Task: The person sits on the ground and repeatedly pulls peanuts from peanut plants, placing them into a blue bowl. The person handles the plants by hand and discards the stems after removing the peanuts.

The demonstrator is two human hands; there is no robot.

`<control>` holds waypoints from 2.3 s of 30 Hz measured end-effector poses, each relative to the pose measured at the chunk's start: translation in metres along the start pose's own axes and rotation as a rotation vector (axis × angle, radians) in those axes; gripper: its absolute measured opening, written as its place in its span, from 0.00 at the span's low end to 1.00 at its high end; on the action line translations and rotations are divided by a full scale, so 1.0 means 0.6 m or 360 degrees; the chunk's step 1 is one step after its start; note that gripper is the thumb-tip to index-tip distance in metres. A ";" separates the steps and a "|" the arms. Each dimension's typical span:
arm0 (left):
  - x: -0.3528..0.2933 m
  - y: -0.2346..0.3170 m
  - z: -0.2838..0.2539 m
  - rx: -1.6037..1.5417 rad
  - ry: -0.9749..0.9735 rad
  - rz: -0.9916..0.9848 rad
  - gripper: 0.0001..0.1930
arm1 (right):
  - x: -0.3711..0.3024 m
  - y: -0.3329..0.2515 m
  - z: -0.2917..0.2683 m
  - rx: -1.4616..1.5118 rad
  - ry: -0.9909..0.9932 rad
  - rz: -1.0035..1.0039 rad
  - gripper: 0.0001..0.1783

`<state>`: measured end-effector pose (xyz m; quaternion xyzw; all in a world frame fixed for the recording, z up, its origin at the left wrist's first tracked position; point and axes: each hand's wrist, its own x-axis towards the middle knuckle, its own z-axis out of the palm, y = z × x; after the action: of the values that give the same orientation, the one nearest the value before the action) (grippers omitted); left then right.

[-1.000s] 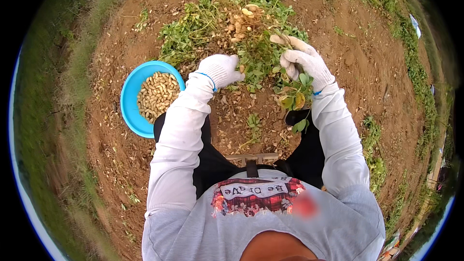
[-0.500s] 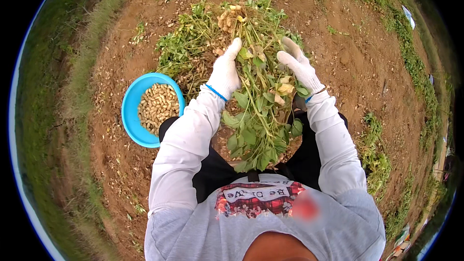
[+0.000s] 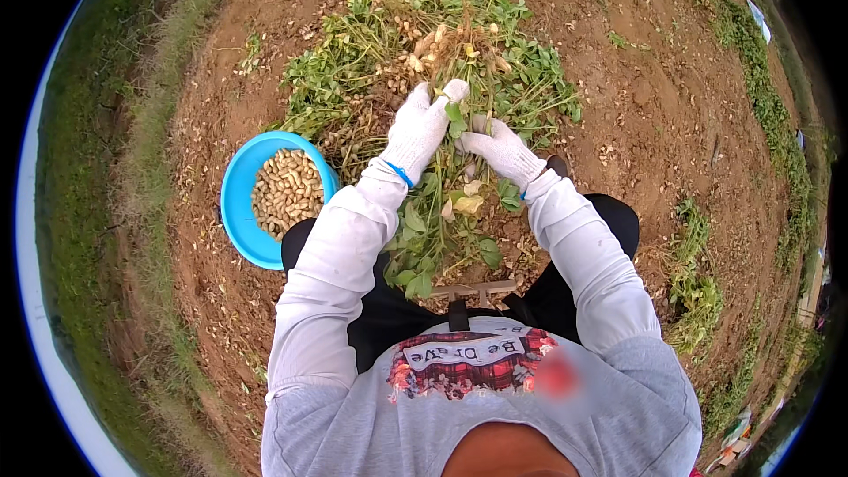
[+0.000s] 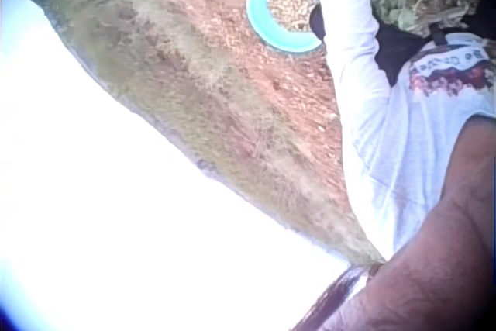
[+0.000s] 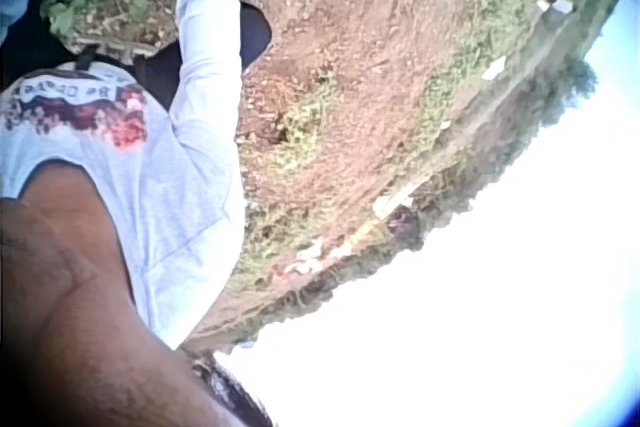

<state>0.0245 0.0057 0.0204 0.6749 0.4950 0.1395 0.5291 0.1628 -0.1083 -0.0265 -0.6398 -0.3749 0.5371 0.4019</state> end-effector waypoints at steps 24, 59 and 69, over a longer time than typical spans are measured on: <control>-0.038 -0.026 0.055 0.0689 -0.0278 0.0064 0.39 | 0.022 -0.004 -0.064 0.0591 0.0227 0.0081 0.38; -0.021 -0.044 0.011 -0.0203 -0.0709 0.0131 0.31 | 0.045 -0.048 -0.048 0.0857 0.0312 -0.0456 0.20; -0.016 -0.050 0.014 -0.0356 -0.0898 0.0073 0.33 | 0.044 -0.040 -0.049 0.0728 0.0290 -0.0504 0.19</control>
<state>0.0102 -0.0084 -0.0052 0.6357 0.2946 0.0121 0.7134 0.1944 -0.0781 -0.0119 -0.5118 -0.3016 0.4785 0.6466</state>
